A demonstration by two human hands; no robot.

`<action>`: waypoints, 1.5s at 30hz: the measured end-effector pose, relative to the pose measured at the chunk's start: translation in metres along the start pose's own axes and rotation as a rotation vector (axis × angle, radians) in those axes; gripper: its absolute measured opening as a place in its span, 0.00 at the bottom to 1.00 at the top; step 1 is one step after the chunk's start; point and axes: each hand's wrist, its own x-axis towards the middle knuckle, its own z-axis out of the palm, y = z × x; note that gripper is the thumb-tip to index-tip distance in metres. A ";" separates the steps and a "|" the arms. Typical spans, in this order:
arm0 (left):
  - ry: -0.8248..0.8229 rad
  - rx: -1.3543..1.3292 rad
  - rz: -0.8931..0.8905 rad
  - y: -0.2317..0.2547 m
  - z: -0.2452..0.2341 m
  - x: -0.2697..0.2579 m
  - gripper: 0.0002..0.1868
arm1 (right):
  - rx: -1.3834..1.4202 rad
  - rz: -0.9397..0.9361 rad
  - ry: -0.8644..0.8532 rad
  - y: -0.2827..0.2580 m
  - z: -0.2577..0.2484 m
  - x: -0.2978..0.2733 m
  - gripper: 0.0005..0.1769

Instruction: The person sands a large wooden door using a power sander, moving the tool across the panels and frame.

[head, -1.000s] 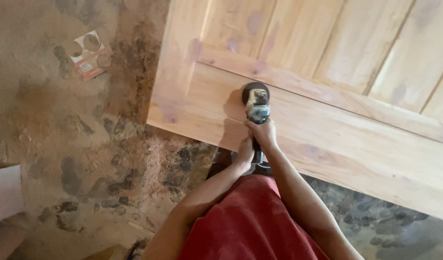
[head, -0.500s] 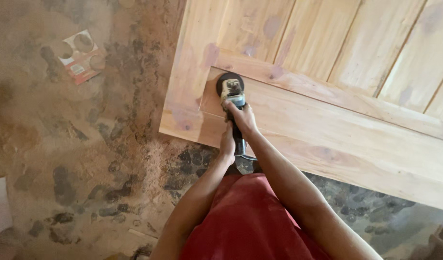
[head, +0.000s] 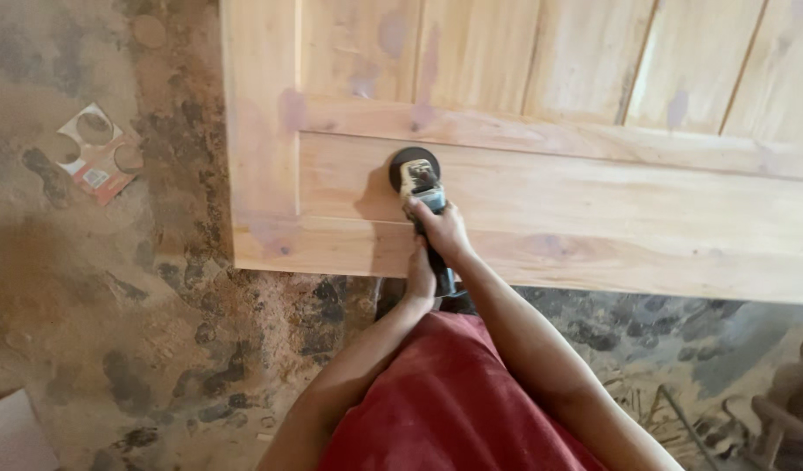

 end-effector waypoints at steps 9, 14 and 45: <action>-0.145 0.405 0.000 -0.093 0.056 0.014 0.32 | 0.343 0.095 0.110 0.054 -0.115 -0.001 0.25; -0.227 0.788 -0.179 -0.109 0.104 0.018 0.41 | 0.580 0.097 0.235 0.064 -0.177 -0.007 0.23; 0.134 0.021 -0.011 0.150 -0.026 -0.003 0.36 | -0.252 -0.098 -0.025 -0.048 0.120 0.018 0.43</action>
